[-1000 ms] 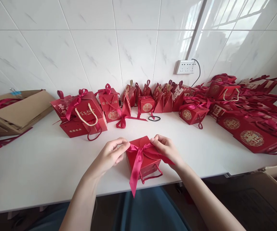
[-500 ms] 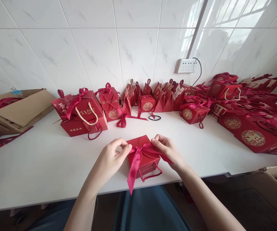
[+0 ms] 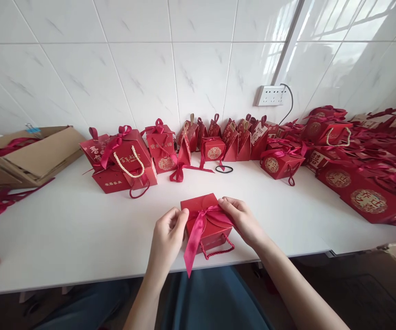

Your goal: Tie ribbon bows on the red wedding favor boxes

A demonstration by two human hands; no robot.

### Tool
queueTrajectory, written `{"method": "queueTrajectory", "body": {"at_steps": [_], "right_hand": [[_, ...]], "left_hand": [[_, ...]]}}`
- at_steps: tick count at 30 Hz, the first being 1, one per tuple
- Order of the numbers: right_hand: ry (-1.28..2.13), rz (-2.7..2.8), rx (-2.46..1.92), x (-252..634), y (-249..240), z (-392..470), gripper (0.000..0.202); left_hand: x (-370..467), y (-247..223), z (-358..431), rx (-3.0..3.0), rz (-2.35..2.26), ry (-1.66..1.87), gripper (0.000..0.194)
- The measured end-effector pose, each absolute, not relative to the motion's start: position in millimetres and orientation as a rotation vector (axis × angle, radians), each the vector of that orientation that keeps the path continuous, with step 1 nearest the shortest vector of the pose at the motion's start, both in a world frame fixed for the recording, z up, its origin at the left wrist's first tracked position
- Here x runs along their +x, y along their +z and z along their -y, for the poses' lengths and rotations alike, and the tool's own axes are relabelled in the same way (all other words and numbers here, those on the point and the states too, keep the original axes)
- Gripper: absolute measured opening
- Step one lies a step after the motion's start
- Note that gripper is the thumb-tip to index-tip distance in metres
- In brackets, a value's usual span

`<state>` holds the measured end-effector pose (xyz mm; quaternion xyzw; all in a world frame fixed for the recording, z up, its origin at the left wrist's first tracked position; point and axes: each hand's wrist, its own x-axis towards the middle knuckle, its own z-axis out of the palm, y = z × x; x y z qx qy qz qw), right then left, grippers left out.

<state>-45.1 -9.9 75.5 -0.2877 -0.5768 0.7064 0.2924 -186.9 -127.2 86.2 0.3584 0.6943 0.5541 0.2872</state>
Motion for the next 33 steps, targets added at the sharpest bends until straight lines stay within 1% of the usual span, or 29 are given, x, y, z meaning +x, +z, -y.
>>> {"method": "queueTrajectory", "body": {"at_steps": [5, 8, 12, 17, 21, 22, 23, 25, 26, 27, 30, 33], "right_hand": [[1.998, 1.325, -0.718, -46, 70, 13, 0.045], [2.043, 1.221, -0.724, -47, 69, 15, 0.045], [2.035, 1.132, -0.762, -48, 68, 17, 0.050], [2.006, 1.192, -0.757, -45, 64, 16, 0.052], [1.868, 1.451, -0.600, -27, 58, 6, 0.047], [1.821, 1.533, -0.533, -22, 57, 3, 0.050], [1.783, 1.617, -0.473, -18, 56, 0, 0.061], [1.722, 1.819, -0.397, -12, 56, -4, 0.091], [1.708, 1.921, -0.380, -11, 56, -5, 0.103], [1.707, 2.008, -0.367, -11, 58, -6, 0.110], [1.671, 2.136, -0.371, -17, 63, -7, 0.114], [1.564, 2.074, -0.422, -21, 64, -8, 0.114]], "left_hand": [[-186, 71, 120, 0.853, -1.625, 1.658, 0.046], [-184, 67, 117, 0.901, -1.638, 1.742, 0.045], [-180, 64, 114, 0.957, -1.679, 1.791, 0.043], [-182, 64, 112, 0.910, -1.691, 1.780, 0.043], [-189, 72, 119, 0.930, -1.713, 1.609, 0.047], [-191, 75, 121, 0.942, -1.716, 1.559, 0.048], [-192, 78, 123, 0.952, -1.723, 1.510, 0.049], [-191, 83, 126, 0.961, -1.743, 1.429, 0.048], [-190, 85, 127, 0.961, -1.754, 1.400, 0.046], [-188, 87, 128, 0.958, -1.762, 1.387, 0.044], [-182, 91, 133, 0.938, -1.744, 1.423, 0.039], [-182, 91, 138, 0.934, -1.675, 1.429, 0.038]]}}
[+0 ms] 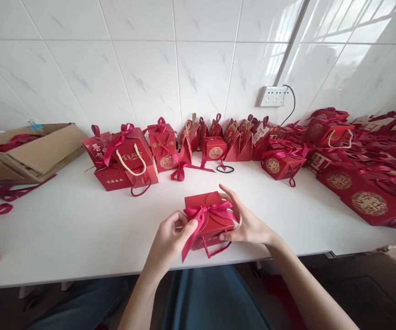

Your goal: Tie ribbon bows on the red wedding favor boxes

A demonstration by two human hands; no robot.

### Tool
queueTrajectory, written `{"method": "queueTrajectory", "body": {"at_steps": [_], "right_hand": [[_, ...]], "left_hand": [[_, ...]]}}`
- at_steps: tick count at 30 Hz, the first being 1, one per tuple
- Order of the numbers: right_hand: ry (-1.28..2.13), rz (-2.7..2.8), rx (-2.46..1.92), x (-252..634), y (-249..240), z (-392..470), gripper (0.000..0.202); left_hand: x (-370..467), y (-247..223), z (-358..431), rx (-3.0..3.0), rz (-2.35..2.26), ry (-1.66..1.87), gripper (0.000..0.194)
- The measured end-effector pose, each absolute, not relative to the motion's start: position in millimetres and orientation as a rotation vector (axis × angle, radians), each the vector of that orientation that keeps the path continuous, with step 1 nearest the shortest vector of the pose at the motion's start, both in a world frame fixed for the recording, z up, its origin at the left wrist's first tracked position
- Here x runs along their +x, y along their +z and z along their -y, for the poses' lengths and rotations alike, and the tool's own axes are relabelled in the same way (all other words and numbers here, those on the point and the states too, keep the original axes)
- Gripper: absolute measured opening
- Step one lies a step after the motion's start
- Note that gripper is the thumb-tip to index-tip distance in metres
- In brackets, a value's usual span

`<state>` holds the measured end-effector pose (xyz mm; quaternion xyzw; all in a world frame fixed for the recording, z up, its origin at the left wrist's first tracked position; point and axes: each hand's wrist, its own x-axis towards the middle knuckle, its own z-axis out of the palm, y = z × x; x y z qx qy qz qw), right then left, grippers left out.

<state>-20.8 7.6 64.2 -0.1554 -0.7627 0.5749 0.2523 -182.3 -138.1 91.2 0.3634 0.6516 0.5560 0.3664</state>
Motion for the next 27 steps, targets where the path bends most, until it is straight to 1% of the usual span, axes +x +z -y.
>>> {"method": "queueTrajectory", "body": {"at_steps": [2, 3, 5, 7, 8, 10, 12, 14, 17, 21, 24, 27], "right_hand": [[1.562, 1.895, -0.479, -20, 64, -9, 0.113], [1.584, 1.754, -0.503, -19, 64, -11, 0.108], [1.656, 1.410, -0.529, -14, 68, -15, 0.085], [1.735, 1.074, -0.516, -6, 75, -20, 0.061], [1.786, 0.942, -0.497, -1, 80, -21, 0.053], [1.930, 0.781, -0.449, 10, 90, -23, 0.047], [2.067, 0.728, -0.403, 21, 98, -23, 0.048], [2.138, 0.707, -0.407, 31, 103, -20, 0.052], [2.143, 0.682, -0.465, 43, 106, -14, 0.059], [2.100, 0.766, -0.498, 56, 111, -5, 0.059], [2.099, 0.761, -0.505, 66, 118, 2, 0.056], [2.091, 0.635, -0.527, 72, 124, 10, 0.057]], "left_hand": [[-186, 89, 140, 0.942, -1.597, 1.439, 0.039], [-189, 87, 139, 0.940, -1.572, 1.453, 0.041], [-193, 81, 134, 0.933, -1.604, 1.471, 0.040], [-193, 73, 124, 0.962, -1.743, 1.436, 0.035], [-191, 68, 118, 1.007, -1.818, 1.414, 0.032], [-185, 58, 105, 1.193, -1.918, 1.391, 0.026], [-177, 45, 94, 1.509, -1.953, 1.378, 0.021], [-170, 33, 88, 1.859, -1.982, 1.303, 0.026], [-168, 18, 86, 2.227, -2.080, 1.090, 0.035], [-175, 7, 86, 2.437, -2.140, 0.974, 0.035], [-179, 2, 83, 2.503, -2.130, 0.994, 0.034], [-177, 8, 81, 2.523, -2.104, 1.074, 0.034]]}}
